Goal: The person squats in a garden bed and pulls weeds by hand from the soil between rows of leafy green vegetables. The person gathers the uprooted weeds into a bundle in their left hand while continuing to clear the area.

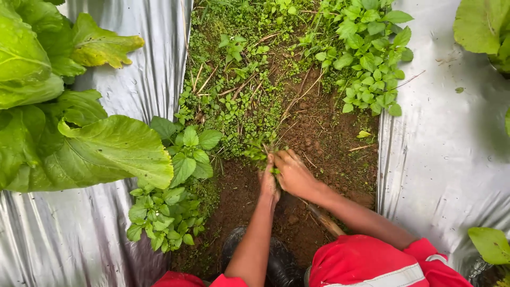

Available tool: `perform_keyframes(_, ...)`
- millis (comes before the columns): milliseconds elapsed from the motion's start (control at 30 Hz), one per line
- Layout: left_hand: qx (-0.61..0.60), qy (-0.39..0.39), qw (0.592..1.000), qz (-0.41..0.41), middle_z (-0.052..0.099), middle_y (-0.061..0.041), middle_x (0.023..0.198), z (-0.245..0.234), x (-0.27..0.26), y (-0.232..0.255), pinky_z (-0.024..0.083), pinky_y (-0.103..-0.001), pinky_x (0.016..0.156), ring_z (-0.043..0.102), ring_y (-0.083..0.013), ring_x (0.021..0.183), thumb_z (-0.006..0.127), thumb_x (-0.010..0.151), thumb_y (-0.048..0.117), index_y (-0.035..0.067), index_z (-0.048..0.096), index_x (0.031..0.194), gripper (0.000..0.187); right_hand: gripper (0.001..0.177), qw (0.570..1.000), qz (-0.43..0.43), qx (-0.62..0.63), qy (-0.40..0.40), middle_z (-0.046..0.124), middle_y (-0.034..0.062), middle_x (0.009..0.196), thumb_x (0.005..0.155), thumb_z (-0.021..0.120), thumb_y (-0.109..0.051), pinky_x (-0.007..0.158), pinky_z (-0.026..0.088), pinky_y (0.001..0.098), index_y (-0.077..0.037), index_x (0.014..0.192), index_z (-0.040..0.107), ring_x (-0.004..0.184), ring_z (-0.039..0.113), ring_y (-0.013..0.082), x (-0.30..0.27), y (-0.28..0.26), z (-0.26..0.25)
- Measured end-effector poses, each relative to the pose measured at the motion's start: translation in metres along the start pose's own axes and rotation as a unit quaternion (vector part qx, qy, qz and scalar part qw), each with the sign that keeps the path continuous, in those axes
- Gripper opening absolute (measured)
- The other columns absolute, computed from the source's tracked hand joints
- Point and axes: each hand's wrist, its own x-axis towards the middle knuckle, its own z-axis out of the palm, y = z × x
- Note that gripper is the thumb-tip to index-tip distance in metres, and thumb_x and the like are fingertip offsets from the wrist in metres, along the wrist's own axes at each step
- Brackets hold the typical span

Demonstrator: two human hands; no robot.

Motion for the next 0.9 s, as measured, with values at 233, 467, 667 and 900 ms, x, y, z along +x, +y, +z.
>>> perform_keyframes(233, 0.147, 0.045, 0.987, -0.055, 0.037, -0.028, 0.156, -0.008, -0.027, 0.023, 0.024, -0.056, 0.12, 0.029, -0.0424, 0.15, 0.09, 0.069, 0.059, 0.0, 0.057, 0.142, 0.099, 0.027, 0.972, 0.049, 0.225, -0.055, 0.075, 0.0295, 0.092, 0.098, 0.056, -0.001, 0.06, 0.059, 0.0378, 0.006, 0.118, 0.073, 0.064, 0.071, 0.0298, 0.043, 0.03, -0.091)
perform_keyframes(467, 0.167, 0.067, 0.982, -0.047, 0.036, -0.029, 0.157, 0.004, -0.053, 0.042, 0.016, -0.054, 0.125, 0.024, -0.0402, 0.153, 0.093, 0.068, 0.052, -0.001, 0.051, 0.145, 0.103, 0.034, 0.969, 0.011, -0.227, 0.091, 0.067, 0.0102, 0.131, 0.095, 0.064, -0.004, 0.121, 0.037, 0.0489, -0.02, 0.126, 0.069, 0.134, 0.057, 0.0302, 0.073, 0.094, -0.064)
perform_keyframes(667, 0.139, 0.066, 0.987, -0.041, 0.041, -0.029, 0.155, 0.004, -0.045, 0.054, 0.019, -0.057, 0.123, 0.028, -0.0438, 0.151, 0.086, 0.074, 0.054, 0.005, 0.064, 0.136, 0.082, 0.054, 0.989, 0.043, -0.108, 0.096, 0.056, 0.009, 0.142, 0.092, 0.054, 0.004, 0.115, 0.045, 0.049, -0.02, 0.14, 0.06, 0.136, 0.052, 0.0304, 0.055, 0.084, -0.04)
perform_keyframes(900, 0.124, 0.08, 0.989, -0.03, 0.039, -0.031, 0.155, -0.003, -0.047, 0.041, 0.024, -0.056, 0.121, 0.027, -0.0452, 0.15, 0.091, 0.069, 0.045, -0.001, 0.064, 0.134, 0.084, 0.054, 0.964, 0.044, -0.261, 0.019, 0.029, 0.0046, 0.169, 0.098, 0.061, -0.005, 0.122, 0.031, 0.0546, -0.031, 0.145, 0.059, 0.156, 0.025, 0.0379, 0.113, 0.117, -0.054)
